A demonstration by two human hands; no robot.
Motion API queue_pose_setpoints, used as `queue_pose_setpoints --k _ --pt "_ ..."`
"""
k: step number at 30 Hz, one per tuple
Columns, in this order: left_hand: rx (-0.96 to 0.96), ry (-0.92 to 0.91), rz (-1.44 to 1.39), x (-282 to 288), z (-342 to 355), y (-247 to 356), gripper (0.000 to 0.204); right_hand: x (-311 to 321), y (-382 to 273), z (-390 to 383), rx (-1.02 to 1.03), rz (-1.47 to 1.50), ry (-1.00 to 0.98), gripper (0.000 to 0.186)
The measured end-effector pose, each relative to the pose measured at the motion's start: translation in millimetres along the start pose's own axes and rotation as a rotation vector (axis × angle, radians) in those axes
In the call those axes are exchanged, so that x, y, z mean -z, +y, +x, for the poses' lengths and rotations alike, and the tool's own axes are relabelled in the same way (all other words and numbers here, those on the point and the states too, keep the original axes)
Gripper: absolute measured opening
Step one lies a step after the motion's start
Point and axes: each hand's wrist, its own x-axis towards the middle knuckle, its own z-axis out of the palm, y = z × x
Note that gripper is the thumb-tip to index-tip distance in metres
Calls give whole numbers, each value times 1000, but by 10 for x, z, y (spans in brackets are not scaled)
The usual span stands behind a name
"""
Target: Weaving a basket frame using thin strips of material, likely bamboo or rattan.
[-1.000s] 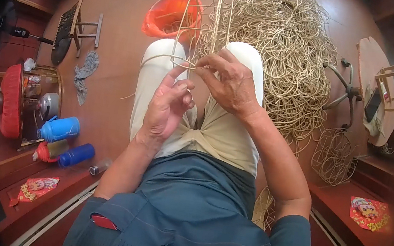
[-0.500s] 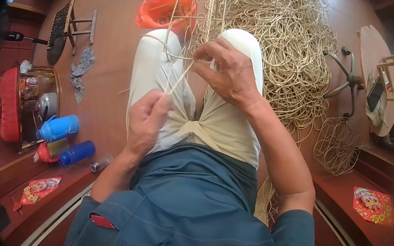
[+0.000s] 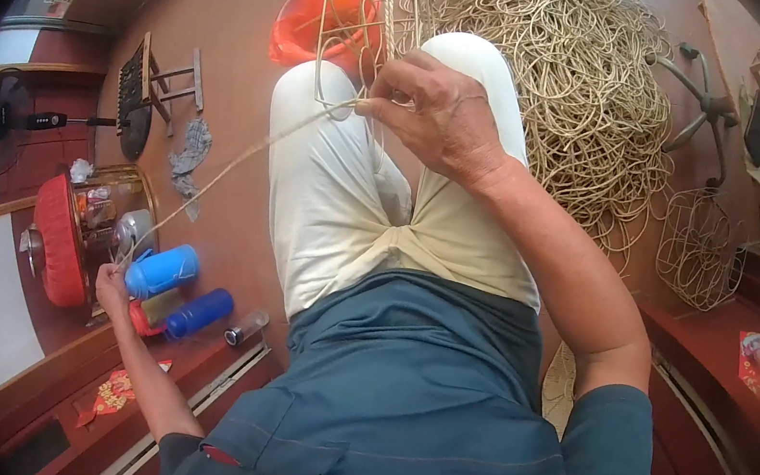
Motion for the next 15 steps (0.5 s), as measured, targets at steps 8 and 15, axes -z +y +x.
queue_pose_setpoints --k 8,15 --pt "-336 -508 -1101 335 -1242 3509 26 -40 -52 14 -99 1 76 18" --pt "128 -1164 -2044 235 -2069 4943 55 -34 -36 -22 -152 19 -1 16"
